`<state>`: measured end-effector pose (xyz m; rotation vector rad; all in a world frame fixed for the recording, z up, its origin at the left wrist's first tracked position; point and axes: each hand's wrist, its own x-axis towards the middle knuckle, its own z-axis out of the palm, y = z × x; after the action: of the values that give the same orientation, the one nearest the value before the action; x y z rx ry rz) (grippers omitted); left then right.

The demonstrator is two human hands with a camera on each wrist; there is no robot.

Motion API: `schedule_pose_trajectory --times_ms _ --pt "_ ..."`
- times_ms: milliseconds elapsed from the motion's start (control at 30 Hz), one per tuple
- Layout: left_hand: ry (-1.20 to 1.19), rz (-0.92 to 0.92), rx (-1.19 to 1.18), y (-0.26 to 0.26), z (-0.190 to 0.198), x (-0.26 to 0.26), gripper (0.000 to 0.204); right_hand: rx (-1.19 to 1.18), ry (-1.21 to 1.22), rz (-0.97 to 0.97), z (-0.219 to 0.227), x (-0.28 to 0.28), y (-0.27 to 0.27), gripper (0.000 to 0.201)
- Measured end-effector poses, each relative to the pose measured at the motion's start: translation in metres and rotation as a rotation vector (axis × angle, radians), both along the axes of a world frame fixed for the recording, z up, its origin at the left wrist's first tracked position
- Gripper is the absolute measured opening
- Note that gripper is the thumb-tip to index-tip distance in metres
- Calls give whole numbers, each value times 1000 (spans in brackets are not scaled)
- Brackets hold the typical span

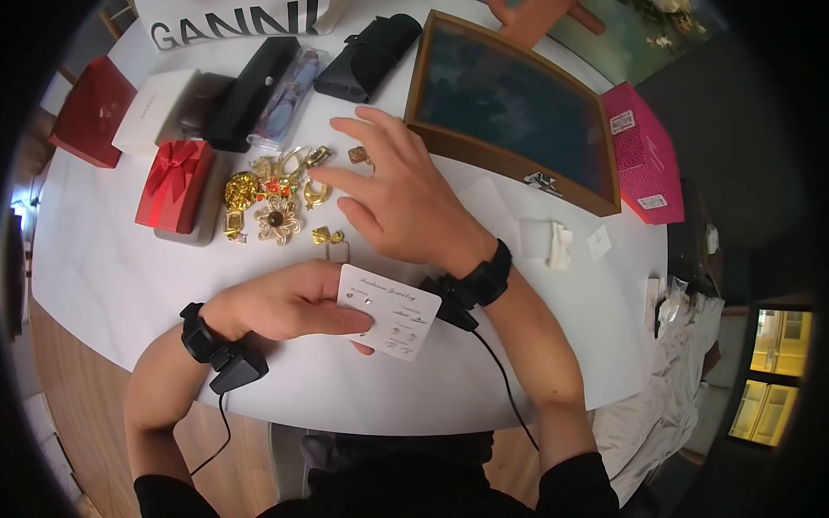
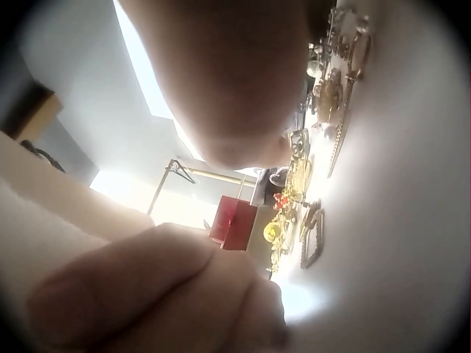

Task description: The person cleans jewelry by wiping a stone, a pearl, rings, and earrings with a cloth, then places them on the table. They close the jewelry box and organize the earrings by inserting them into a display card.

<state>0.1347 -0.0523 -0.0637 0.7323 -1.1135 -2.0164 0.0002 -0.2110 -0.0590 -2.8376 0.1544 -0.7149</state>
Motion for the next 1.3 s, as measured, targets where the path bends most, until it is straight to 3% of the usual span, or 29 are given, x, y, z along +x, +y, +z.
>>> schedule_pose_trajectory --times_ms 300,767,1200,1300 --pt "-7 -12 -31 0 -3 0 29 11 113 36 1 -1 1 37" --pt "-14 0 -43 1 -4 -3 28 -14 61 -10 -5 7 1 24" --pt "3 -15 -65 1 -7 -4 30 -17 96 10 -1 7 7 30" --pt "-45 -59 -70 0 -6 -1 33 -12 32 29 -2 6 2 19"
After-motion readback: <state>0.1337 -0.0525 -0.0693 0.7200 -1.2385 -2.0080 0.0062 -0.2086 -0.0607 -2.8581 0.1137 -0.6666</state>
